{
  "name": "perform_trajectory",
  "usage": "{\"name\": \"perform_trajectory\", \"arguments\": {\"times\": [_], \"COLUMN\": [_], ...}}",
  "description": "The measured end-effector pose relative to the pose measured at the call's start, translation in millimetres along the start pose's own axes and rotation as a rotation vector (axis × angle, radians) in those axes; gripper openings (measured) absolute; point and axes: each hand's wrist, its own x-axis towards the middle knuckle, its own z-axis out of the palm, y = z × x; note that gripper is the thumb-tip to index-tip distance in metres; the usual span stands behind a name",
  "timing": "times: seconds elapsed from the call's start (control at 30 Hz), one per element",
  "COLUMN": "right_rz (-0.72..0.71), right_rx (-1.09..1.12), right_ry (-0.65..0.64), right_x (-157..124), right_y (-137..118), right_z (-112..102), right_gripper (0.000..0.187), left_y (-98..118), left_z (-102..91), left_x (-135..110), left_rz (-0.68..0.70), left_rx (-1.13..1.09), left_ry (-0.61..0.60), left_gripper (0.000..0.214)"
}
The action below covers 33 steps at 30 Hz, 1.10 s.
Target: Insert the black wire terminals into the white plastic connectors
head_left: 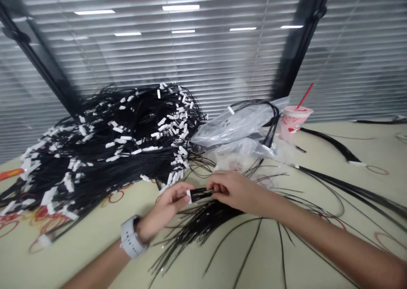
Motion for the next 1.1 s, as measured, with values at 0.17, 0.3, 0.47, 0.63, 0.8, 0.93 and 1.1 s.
{"name": "perform_trajectory", "arguments": {"times": [0.17, 0.3, 0.47, 0.63, 0.8, 0.93, 1.1], "right_rz": [-0.060, -0.052, 0.001, 0.152, 0.207, 0.133, 0.004], "right_rx": [-0.220, -0.254, -0.055, 0.172, 0.244, 0.184, 0.073], "right_ry": [-0.157, -0.181, -0.018, 0.146, 0.234, 0.290, 0.357], "right_x": [-8.7, -8.9, -1.5, 1.3, -1.3, -3.2, -4.1], "right_y": [-2.2, -1.9, -8.5, -14.8, -8.9, -2.5, 1.7], "right_z": [17.4, 21.7, 21.3, 34.1, 45.1, 56.8, 65.5], "right_gripper": [0.012, 0.020, 0.012, 0.019, 0.020, 0.016, 0.010], "left_y": [1.2, 0.2, 0.5, 1.2, -3.6, -6.9, -9.1], "left_z": [2.7, 2.2, 1.1, -2.1, -1.9, -0.1, -1.0], "left_x": [-2.0, -3.9, -5.3, -8.4, -9.5, -8.8, -5.2], "left_rz": [0.007, 0.011, 0.014, 0.006, 0.003, -0.056, -0.096], "left_rx": [0.024, 0.035, -0.012, -0.045, 0.043, 0.069, 0.059], "left_ry": [0.030, 0.058, 0.087, 0.028, 0.066, 0.096, 0.114], "left_gripper": [0.027, 0.027, 0.026, 0.025, 0.026, 0.028, 0.032]}}
